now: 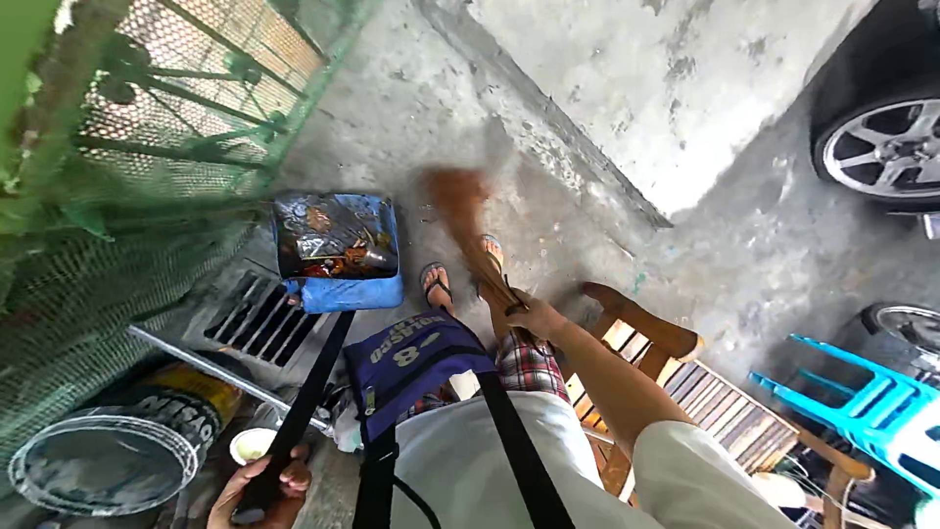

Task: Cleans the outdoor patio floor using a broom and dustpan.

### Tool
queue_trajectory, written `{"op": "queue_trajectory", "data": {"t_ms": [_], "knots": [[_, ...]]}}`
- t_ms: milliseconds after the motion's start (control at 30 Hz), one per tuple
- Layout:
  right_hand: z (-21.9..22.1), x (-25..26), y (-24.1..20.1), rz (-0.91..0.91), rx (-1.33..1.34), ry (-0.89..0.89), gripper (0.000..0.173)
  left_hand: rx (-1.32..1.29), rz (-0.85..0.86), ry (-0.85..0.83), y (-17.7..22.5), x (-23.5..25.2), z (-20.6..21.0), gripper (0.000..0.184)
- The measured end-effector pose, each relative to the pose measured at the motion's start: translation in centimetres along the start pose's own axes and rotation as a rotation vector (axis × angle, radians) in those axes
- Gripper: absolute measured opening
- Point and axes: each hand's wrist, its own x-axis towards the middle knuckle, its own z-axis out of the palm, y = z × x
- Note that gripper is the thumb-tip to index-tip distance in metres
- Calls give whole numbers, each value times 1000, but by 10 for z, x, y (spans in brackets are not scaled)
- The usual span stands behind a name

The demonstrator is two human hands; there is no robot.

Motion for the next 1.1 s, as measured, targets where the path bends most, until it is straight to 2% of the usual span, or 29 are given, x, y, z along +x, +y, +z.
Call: {"op": "queue_trajectory", "data": {"t_ms": [100,200,267,333,367,400,433,500,567,633,733,800,867,933,967,1033,1100], "knots": [[-31,-52,20,-75,119,32,84,-60,28,-78,-6,11,-2,27],[-43,-100,70,49,443,166,83,-111,31,-131,-9,17,2,27],[-48,-115,102,195,638,285,77,-114,6,-129,-10,16,5,26],[-57,-99,114,325,818,377,54,-115,-12,-128,-11,16,11,26],[-60,-84,108,385,898,403,36,-127,-20,-132,-11,15,14,26],[-60,-71,96,440,945,393,27,-139,-23,-124,-11,13,16,26],[-56,-57,81,442,913,349,28,-142,-20,-109,-12,11,19,25],[-47,-36,48,300,682,189,34,-157,-18,-90,-15,12,23,24],[-42,-34,35,134,489,-32,51,-165,-43,-111,-11,11,22,24],[-54,-56,40,43,452,-137,66,-180,-75,-165,-6,16,20,26],[-80,-111,78,71,571,-86,82,-143,-20,-122,-7,16,34,27],[-79,-148,97,172,708,-32,77,-137,-4,-135,-9,16,42,26],[-70,-168,102,318,880,62,58,-137,20,-147,-12,14,46,25],[-65,-157,94,434,1003,146,36,-135,30,-146,-13,17,44,24],[-65,-143,89,456,1029,141,38,-126,29,-143,-13,18,40,24],[-66,-117,76,418,1000,76,39,-116,33,-138,-13,21,34,24],[-75,-107,56,279,883,-35,37,-126,58,-155,-15,24,27,25]]}}
